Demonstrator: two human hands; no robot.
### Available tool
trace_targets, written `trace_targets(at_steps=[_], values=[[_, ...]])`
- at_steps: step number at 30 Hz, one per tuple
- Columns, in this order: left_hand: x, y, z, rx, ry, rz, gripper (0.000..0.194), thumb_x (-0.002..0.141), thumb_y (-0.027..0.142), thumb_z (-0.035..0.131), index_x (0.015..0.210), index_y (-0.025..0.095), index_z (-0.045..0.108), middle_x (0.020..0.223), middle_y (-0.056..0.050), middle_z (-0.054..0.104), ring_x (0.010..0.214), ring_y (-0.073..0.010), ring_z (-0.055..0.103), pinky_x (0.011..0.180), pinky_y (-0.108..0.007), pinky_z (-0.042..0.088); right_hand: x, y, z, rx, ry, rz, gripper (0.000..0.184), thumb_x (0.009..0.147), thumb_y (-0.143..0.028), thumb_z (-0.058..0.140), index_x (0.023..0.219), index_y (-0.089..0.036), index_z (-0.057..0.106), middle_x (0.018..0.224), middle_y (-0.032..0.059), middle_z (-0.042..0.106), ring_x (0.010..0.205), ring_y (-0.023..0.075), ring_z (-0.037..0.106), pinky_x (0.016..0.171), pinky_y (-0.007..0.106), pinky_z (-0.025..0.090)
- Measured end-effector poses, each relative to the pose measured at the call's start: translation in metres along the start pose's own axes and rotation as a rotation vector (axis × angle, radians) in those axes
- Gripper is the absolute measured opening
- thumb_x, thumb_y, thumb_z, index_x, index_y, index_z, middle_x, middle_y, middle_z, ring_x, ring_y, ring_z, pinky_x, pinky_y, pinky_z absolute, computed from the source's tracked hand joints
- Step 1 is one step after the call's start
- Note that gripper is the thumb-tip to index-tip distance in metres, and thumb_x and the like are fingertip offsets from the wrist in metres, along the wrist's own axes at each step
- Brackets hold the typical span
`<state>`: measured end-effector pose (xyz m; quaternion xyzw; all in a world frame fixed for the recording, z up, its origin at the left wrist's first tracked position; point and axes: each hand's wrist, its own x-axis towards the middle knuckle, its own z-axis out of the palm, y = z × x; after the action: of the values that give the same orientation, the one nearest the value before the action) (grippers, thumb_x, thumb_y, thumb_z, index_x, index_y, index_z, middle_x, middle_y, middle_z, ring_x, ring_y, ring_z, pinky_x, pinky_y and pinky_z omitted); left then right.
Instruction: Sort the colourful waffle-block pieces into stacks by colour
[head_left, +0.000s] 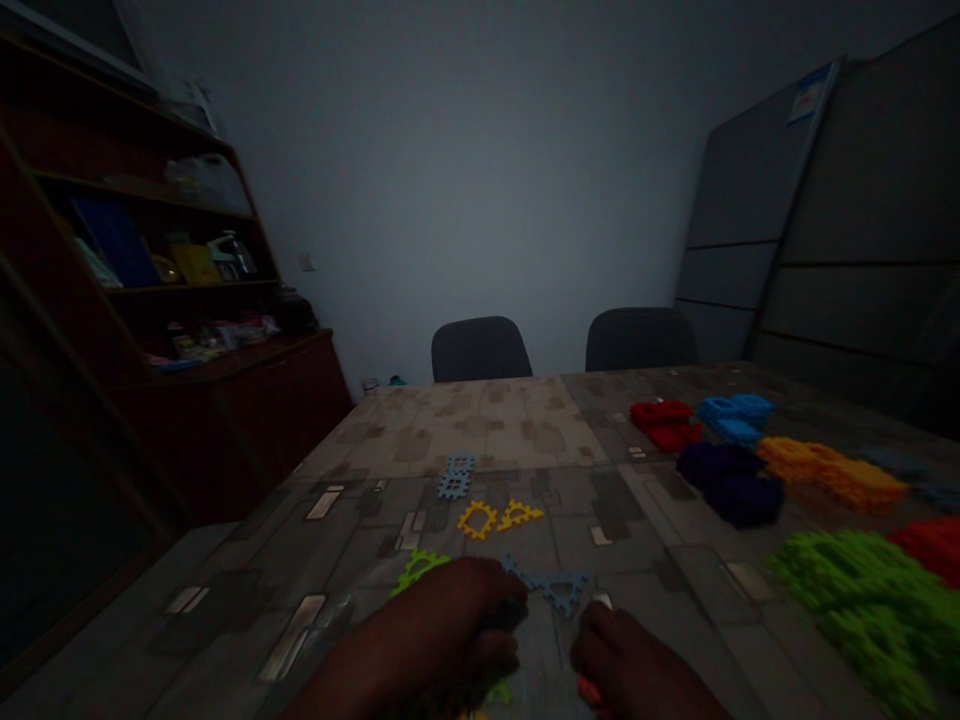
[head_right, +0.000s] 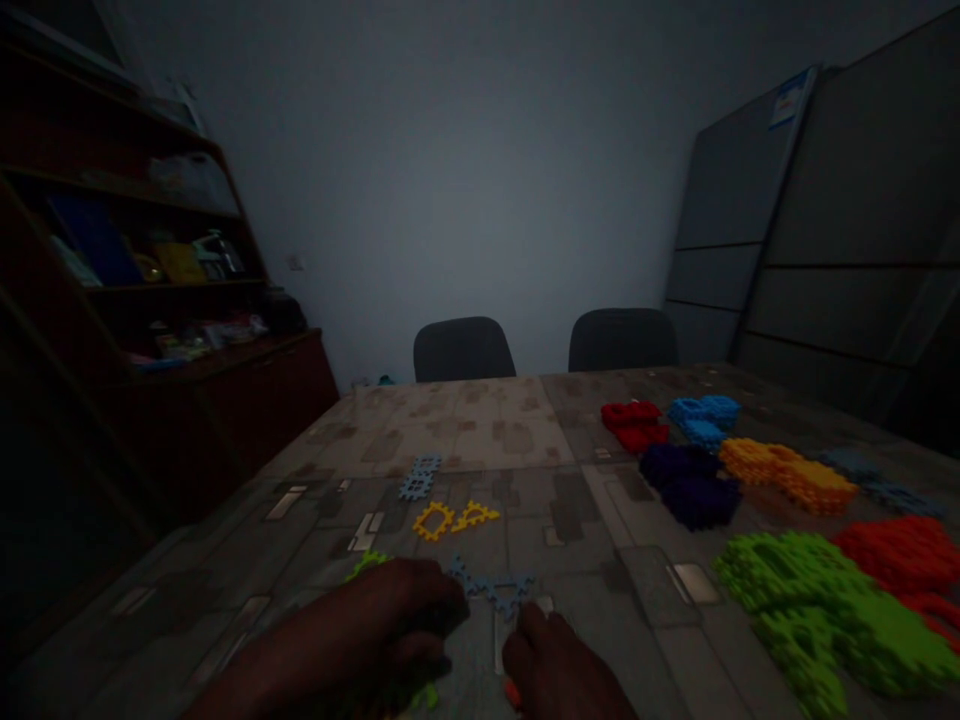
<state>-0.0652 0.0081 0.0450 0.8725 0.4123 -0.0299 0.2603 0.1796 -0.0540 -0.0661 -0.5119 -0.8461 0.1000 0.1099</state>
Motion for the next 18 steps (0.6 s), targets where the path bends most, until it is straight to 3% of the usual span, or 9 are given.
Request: trace_targets(at_steps=[5, 7, 11, 14, 18], values=[[-0.006, -0.016, -0.008, -0.038, 0.111, 0.042, 0.03, 0.094, 0.022, 0.068, 0.124, 0.025, 0.071, 0.126, -0.008, 0.074, 0.116, -0.0286, 0.069, 0.1, -0.04, 0.052, -0.006, 0.014, -0.006, 0.01, 0.035, -0.012, 0.021, 0.072, -0.006, 0.06, 0.085, -0.022, 0.064, 0.092, 0.0037, 0.067, 0.075, 0.0192, 0.064, 0.062, 0.026, 0.044], [-0.006, -0.024, -0.009, -0.033, 0.144, 0.052, 0.029, 0.096, 0.024, 0.066, 0.124, 0.025, 0.071, 0.129, -0.009, 0.074, 0.118, -0.0285, 0.069, 0.101, -0.041, 0.052, -0.014, 0.013, -0.027, 0.031, 0.035, 0.045, 0.023, 0.072, -0.007, 0.059, 0.088, -0.022, 0.065, 0.096, 0.0052, 0.068, 0.08, 0.0202, 0.066, 0.064, 0.026, 0.045], [-0.006, -0.039, -0.005, -0.054, 0.201, 0.06, 0.031, 0.097, 0.03, 0.064, 0.127, 0.028, 0.073, 0.134, -0.009, 0.073, 0.121, -0.0291, 0.069, 0.104, -0.042, 0.055, -0.037, 0.02, -0.091, 0.095, 0.124, 0.109, 0.02, 0.082, -0.014, 0.055, 0.096, -0.023, 0.066, 0.102, 0.0078, 0.07, 0.09, 0.0223, 0.069, 0.075, 0.03, 0.053], [-0.005, -0.051, 0.003, -0.058, 0.259, 0.068, 0.037, 0.096, 0.037, 0.065, 0.132, 0.029, 0.072, 0.135, -0.009, 0.074, 0.123, -0.0307, 0.069, 0.109, -0.045, 0.054, -0.059, 0.055, -0.136, 0.047, 0.23, 0.203, 0.019, 0.085, -0.024, 0.053, 0.097, -0.025, 0.068, 0.099, 0.0088, 0.073, 0.083, 0.024, 0.071, 0.07, 0.034, 0.056], [-0.002, -0.059, 0.009, -0.017, 0.239, 0.028, 0.041, 0.094, 0.04, 0.064, 0.132, 0.031, 0.073, 0.136, -0.008, 0.074, 0.123, -0.0316, 0.07, 0.11, -0.045, 0.055, -0.102, 0.141, -0.181, -0.114, 0.437, 0.399, 0.029, 0.081, -0.043, 0.056, 0.098, -0.026, 0.071, 0.101, 0.0123, 0.077, 0.088, 0.0313, 0.075, 0.077, 0.042, 0.058]])
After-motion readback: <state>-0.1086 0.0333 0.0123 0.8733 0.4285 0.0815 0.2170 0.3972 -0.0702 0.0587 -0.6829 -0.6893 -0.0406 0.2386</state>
